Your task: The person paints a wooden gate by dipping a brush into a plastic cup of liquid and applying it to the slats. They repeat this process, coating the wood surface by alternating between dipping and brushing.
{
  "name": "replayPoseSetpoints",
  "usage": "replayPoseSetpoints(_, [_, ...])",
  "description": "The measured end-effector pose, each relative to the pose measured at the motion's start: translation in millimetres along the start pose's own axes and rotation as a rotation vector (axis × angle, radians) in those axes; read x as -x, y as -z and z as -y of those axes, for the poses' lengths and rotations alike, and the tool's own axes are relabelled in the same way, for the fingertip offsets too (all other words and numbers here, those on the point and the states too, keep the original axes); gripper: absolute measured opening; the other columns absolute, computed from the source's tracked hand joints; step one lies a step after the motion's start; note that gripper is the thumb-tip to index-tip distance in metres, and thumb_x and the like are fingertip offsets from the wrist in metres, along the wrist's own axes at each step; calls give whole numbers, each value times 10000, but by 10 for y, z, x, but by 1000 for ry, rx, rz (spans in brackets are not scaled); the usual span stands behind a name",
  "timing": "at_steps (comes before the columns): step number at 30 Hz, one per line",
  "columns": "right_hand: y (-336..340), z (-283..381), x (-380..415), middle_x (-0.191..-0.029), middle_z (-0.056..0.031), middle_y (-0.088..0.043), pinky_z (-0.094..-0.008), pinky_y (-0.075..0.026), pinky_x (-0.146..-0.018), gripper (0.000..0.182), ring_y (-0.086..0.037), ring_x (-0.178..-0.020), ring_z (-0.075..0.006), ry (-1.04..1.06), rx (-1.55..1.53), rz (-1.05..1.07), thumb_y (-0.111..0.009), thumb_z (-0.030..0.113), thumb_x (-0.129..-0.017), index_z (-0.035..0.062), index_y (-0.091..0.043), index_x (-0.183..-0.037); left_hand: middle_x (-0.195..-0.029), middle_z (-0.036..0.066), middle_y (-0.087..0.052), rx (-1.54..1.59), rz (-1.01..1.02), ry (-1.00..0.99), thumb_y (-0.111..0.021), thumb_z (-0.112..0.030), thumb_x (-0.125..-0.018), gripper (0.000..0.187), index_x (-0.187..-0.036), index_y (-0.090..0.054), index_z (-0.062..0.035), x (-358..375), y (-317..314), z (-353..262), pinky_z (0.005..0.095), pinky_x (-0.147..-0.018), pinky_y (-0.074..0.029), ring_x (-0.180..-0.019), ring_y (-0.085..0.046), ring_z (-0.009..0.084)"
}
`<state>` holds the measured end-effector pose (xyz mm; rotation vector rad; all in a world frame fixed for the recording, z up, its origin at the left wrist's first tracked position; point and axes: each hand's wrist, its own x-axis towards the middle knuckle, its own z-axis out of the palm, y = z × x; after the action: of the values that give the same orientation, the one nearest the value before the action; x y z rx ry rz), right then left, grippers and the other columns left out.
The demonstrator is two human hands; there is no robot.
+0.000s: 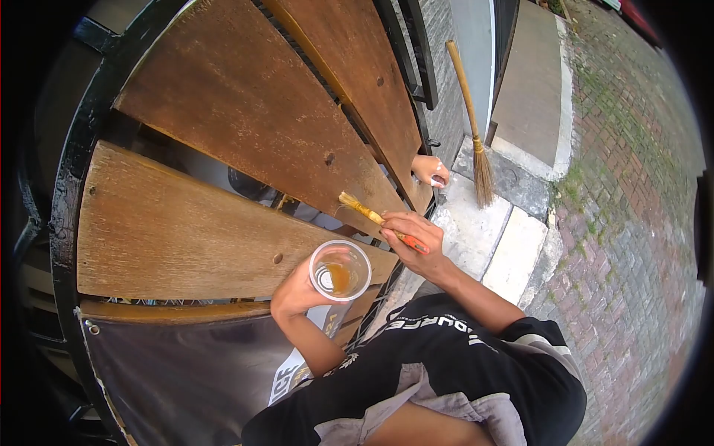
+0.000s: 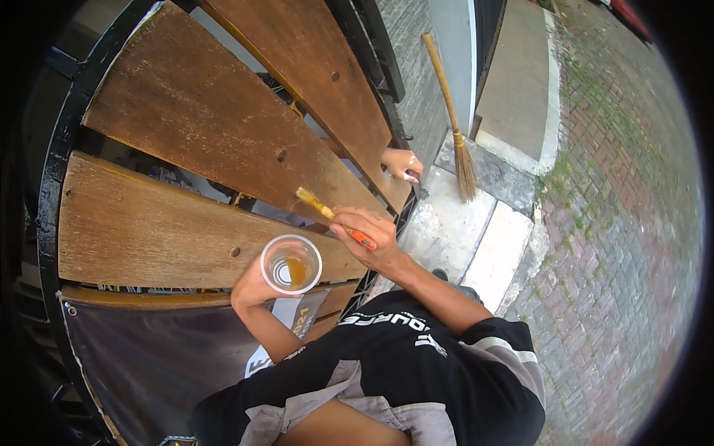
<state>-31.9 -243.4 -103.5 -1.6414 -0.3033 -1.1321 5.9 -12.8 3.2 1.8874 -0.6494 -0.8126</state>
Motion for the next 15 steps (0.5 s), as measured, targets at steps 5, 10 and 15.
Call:
replayPoseSetpoints(5, [-45, -216, 140, -865, -122, -703, -309, -541, -639, 105, -687, -718, -243, -138, -19, 103, -727, 34, -818, 5, -682, -908, -1299, 68, -536, 2, 14, -39, -901, -42, -558, 847, -1310, -510, -31, -3, 10, 37, 322, -1019, -407, -1184, -516, 166])
replayPoseSetpoints(10, [133, -295, 119, -857, -103, -712, -274, -526, -649, 59, -672, -706, -162, -417, -108, 286, -702, 49, -863, -8, -688, -873, -1295, 66, -537, 32, 16, -35, -896, -35, -564, 843, -1311, -507, -32, -2, -14, -11, 321, -1023, -400, -1189, -511, 165])
replayPoseSetpoints(15, [154, -283, -37, -863, -121, -711, -285, -527, -691, 64, -674, -747, -183, -302, -63, -27, -703, 34, -857, -24, -694, -884, -1288, 64, -537, -9, 25, -25, -899, -33, -558, 847, -1309, -508, -33, 1, 4, 13, 320, -1019, -402, -1181, -513, 164])
